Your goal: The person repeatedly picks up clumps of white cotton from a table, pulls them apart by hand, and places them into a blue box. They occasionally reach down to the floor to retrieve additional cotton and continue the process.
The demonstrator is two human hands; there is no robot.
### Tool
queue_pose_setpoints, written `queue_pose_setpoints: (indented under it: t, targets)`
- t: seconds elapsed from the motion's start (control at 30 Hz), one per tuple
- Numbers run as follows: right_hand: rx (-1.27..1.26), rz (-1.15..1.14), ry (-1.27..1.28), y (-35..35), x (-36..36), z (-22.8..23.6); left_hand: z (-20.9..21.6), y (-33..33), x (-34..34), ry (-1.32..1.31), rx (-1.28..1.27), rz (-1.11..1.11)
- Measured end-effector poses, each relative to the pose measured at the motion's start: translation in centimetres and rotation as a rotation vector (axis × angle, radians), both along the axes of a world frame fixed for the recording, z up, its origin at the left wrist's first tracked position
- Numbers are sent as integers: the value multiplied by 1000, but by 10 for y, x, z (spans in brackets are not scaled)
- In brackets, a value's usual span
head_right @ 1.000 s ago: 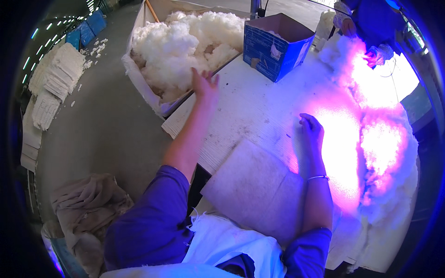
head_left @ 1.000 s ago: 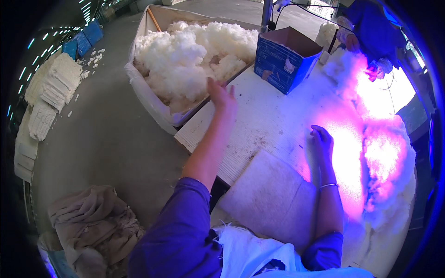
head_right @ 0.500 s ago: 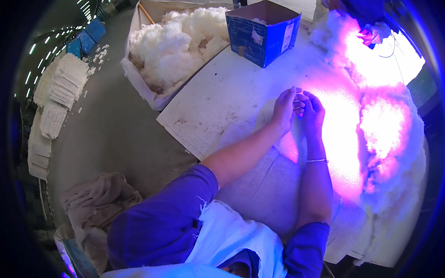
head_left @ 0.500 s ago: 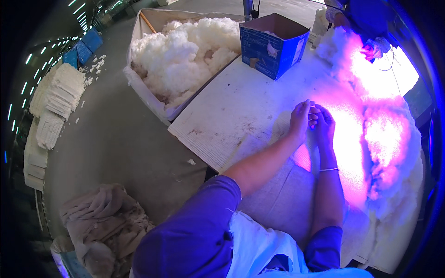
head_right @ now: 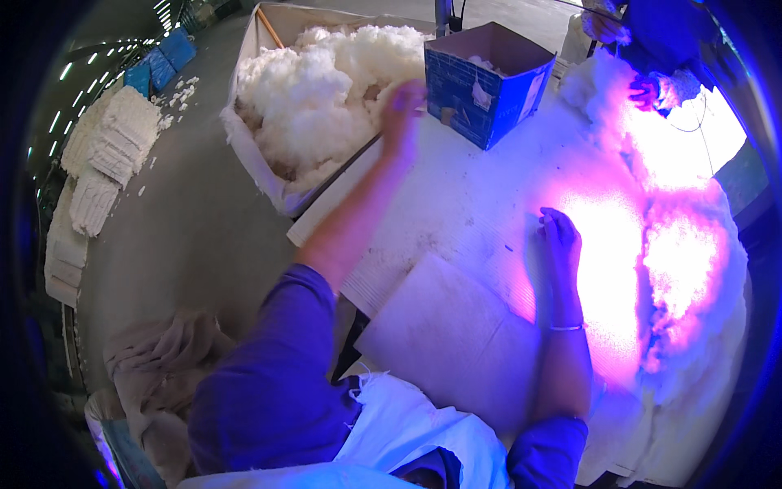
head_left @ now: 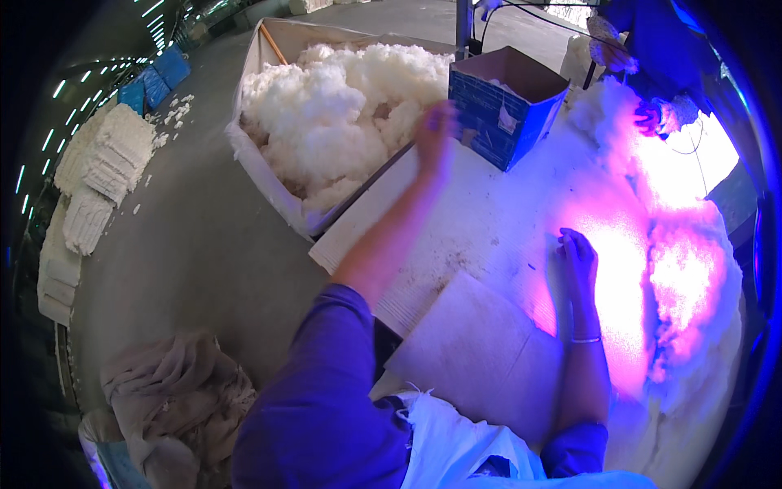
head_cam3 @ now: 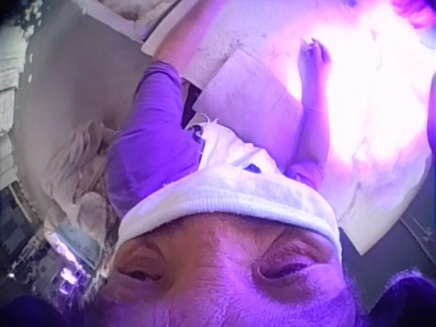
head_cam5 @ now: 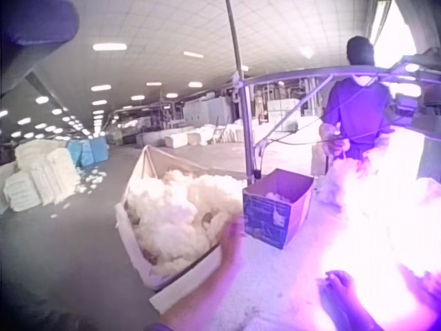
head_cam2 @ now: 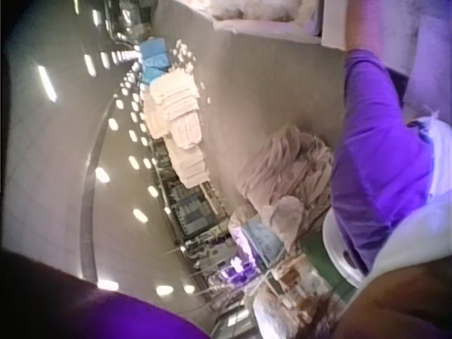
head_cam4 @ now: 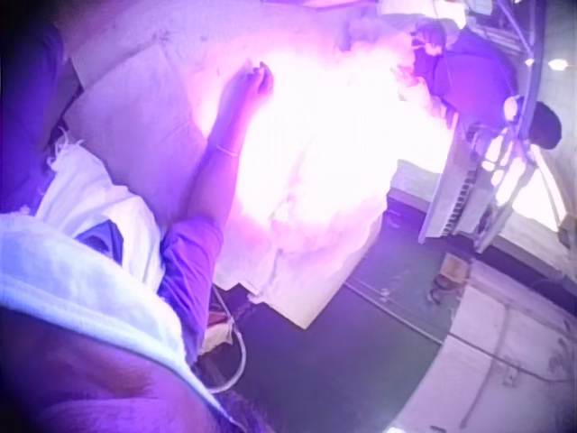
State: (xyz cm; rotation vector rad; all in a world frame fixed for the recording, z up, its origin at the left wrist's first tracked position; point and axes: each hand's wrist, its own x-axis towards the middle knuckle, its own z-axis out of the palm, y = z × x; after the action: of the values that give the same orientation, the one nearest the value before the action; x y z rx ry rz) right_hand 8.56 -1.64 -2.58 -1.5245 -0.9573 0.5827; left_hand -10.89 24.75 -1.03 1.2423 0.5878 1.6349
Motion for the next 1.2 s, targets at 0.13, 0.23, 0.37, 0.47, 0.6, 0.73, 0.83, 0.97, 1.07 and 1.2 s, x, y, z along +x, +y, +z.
queue_pose_setpoints:
  t: [0.13,0.23,0.37,0.47,0.6,0.73,0.83,0.97,1.07,1.2]
  targets:
    - [42,-47,-477,8,-8,-1,-38,136,-128,266,42,631]
    - [-31,-105,-218,15,-11,-1,-63,191,-185,524,7,776]
    - [-7,-152,-577,21,-14,1,-73,230,-207,570,-35,659]
    - [-57,-163,-555,23,-18,4,-73,257,-212,698,91,693]
    - [-94,-208,43,24,-22,6,-86,285,-228,1070,325,883]
    - [-83,-251,-33,26,-21,2,-94,285,-241,1255,-17,676]
    - [-79,-220,-116,27,-19,-4,-86,263,-236,1076,129,680]
    - [-41,-172,-411,26,-16,-8,-56,215,-213,953,224,569]
    - [-241,-174,-150,32,-19,-1,-28,170,-194,886,209,544]
    - [-300,267,-152,71,-45,27,1,106,-166,767,157,587]
